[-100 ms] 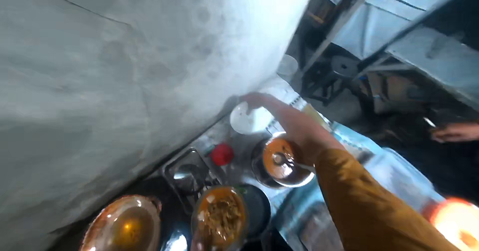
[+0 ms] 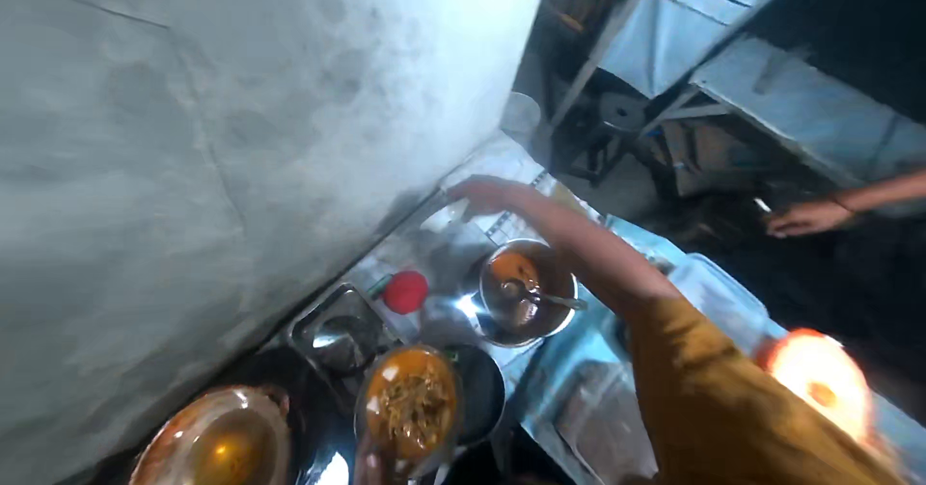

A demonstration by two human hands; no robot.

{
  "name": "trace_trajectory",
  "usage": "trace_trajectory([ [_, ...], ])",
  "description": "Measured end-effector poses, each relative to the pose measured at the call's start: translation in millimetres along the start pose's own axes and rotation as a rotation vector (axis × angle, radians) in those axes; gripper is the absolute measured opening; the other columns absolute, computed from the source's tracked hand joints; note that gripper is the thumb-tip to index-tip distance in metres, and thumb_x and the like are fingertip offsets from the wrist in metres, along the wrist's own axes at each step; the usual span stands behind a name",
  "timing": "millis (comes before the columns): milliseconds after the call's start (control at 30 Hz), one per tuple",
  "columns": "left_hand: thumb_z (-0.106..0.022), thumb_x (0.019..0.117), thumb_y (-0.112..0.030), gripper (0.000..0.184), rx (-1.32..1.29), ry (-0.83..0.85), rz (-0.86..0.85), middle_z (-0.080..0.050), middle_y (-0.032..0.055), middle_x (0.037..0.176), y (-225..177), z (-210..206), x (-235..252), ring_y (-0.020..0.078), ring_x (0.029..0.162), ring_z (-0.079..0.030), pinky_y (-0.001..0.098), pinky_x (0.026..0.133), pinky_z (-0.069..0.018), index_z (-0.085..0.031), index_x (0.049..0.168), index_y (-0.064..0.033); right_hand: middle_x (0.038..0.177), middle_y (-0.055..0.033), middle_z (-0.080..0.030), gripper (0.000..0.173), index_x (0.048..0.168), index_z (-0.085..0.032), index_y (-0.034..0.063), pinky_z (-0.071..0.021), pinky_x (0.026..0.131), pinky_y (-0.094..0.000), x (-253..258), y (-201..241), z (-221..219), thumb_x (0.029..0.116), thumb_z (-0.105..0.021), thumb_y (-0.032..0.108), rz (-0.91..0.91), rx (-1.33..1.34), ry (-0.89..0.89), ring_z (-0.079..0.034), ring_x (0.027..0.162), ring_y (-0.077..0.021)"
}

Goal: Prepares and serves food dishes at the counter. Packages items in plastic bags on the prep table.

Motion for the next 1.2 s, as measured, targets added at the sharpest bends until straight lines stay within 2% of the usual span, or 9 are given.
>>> trace_trajectory([
  [33, -0.043, 0.1097, -0.036, 0.048, 0.002, 0.022, -0.007, -0.069, -0.0024, 0.121, -2, -3, 2, 0.0099, 0.106, -0.069, 0.0352, 0.094, -0.0601, -0.043, 0.147, -0.0066, 0.103, -0.0198, -0.074, 0.027, 0.11, -0.076, 0.006, -0.057, 0.082, -0.0645, -17, -15, -20, 0.085, -0.082, 0.014, 0.189, 0.071, -0.318, -0.071, 0.094, -0.0398],
  [100, -0.042, 0.1096, -0.037, 0.053, 0.044, 0.058, -0.005, -0.065, 0.0008, 0.127, -7, -7, 2, 0.0107, 0.11, -0.068, 0.0367, 0.094, -0.0599, -0.037, 0.15, -0.0031, 0.116, -0.0094, -0.072, 0.023, 0.117, -0.074, 0.0171, -0.057, 0.089, -0.0586, -58, -21, -57, 0.0946, -0.072, 0.017, 0.139, 0.048, -0.376, -0.069, 0.105, -0.031],
  [167, -0.032, 0.1114, -0.031, 0.051, 0.054, 0.068, 0.008, -0.065, 0.0025, 0.126, -11, -14, 1, 0.011, 0.106, -0.07, 0.0366, 0.088, -0.0627, -0.031, 0.152, -0.001, 0.135, -0.0078, -0.066, 0.034, 0.132, -0.069, 0.0223, -0.0513, 0.1, -0.0562, -110, -11, -96, 0.1013, -0.056, 0.014, 0.039, 0.036, -0.413, -0.063, 0.122, -0.0302],
  [300, -0.029, 0.1122, -0.026, 0.044, 0.027, 0.129, 0.017, -0.069, 0.001, 0.121, -17, -26, -5, 0.0124, 0.1, -0.072, 0.0354, 0.084, -0.064, -0.035, 0.151, -0.0049, 0.11, -0.0098, -0.069, 0.041, 0.132, -0.067, 0.0269, -0.0516, 0.092, -0.0539, -185, 7, -169, 0.0963, -0.061, 0.008, -0.003, -0.05, -0.627, -0.065, 0.104, -0.0325],
  [533, -0.028, 0.1121, -0.032, 0.043, 0.103, 0.221, 0.02, -0.069, 0.0001, 0.118, -12, -49, -38, 0.0126, 0.097, -0.073, 0.0375, 0.081, -0.0641, -0.037, 0.148, -0.0097, 0.119, -0.0097, -0.069, 0.029, 0.127, -0.068, 0.0236, -0.0495, 0.098, -0.0534, -207, -4, -227, 0.1007, -0.056, 0.017, -0.085, -0.05, -0.626, -0.064, 0.115, -0.0325],
  [633, -0.024, 0.1126, -0.034, 0.045, 0.119, 0.294, 0.036, -0.066, 0.0024, 0.122, -7, -63, -60, 0.0133, 0.102, -0.071, 0.0368, 0.084, -0.0626, -0.035, 0.149, -0.0093, 0.124, -0.0103, -0.068, 0.03, 0.128, -0.068, 0.0218, -0.0451, 0.105, -0.0563, -209, -9, -241, 0.1041, -0.055, 0.034, -0.085, 0.001, -0.526, -0.061, 0.12, -0.0332],
  [833, -0.021, 0.1127, -0.041, 0.049, 0.205, 0.391, 0.045, -0.066, 0.0076, 0.123, 0, -85, -115, 0.0185, 0.099, -0.072, 0.0386, 0.08, -0.0626, -0.036, 0.149, -0.011, 0.139, -0.0084, -0.064, 0.038, 0.14, -0.064, 0.0219, -0.0299, 0.121, -0.0596, -253, 3, -227, 0.1025, -0.06, 0.026, -0.173, 0.155, -0.555, -0.053, 0.135, -0.0327],
  [1067, -0.029, 0.1129, -0.039, 0.048, 0.225, 0.507, 0.038, -0.062, 0.0118, 0.133, 23, -105, -186, 0.0251, 0.108, -0.07, 0.0455, 0.084, -0.0622, -0.038, 0.15, -0.0089, 0.132, -0.012, -0.068, 0.037, 0.129, -0.071, 0.0122, -0.0465, 0.11, -0.0509, -442, 45, -248, 0.1082, -0.049, 0.033, -0.543, 0.745, -0.787, -0.06, 0.128, -0.0295],
  [1200, -0.029, 0.1133, -0.036, 0.049, 0.241, 0.628, 0.085, -0.062, 0.0153, 0.132, 54, -117, -219, 0.0291, 0.11, -0.069, 0.0502, 0.087, -0.0615, -0.039, 0.15, -0.0053, 0.107, -0.015, -0.073, 0.046, 0.122, -0.071, 0.0043, -0.0563, 0.091, -0.0471, -527, 86, -292, 0.1116, -0.039, 0.036, -0.505, 1.036, -0.775, -0.071, 0.096, -0.0248],
])
Point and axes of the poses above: each hand's wrist, its own x-axis towards the middle knuckle, its own z-axis out of the back of the hand, y = z × x, the point moved 6 cm from there along x, towards the middle knuckle
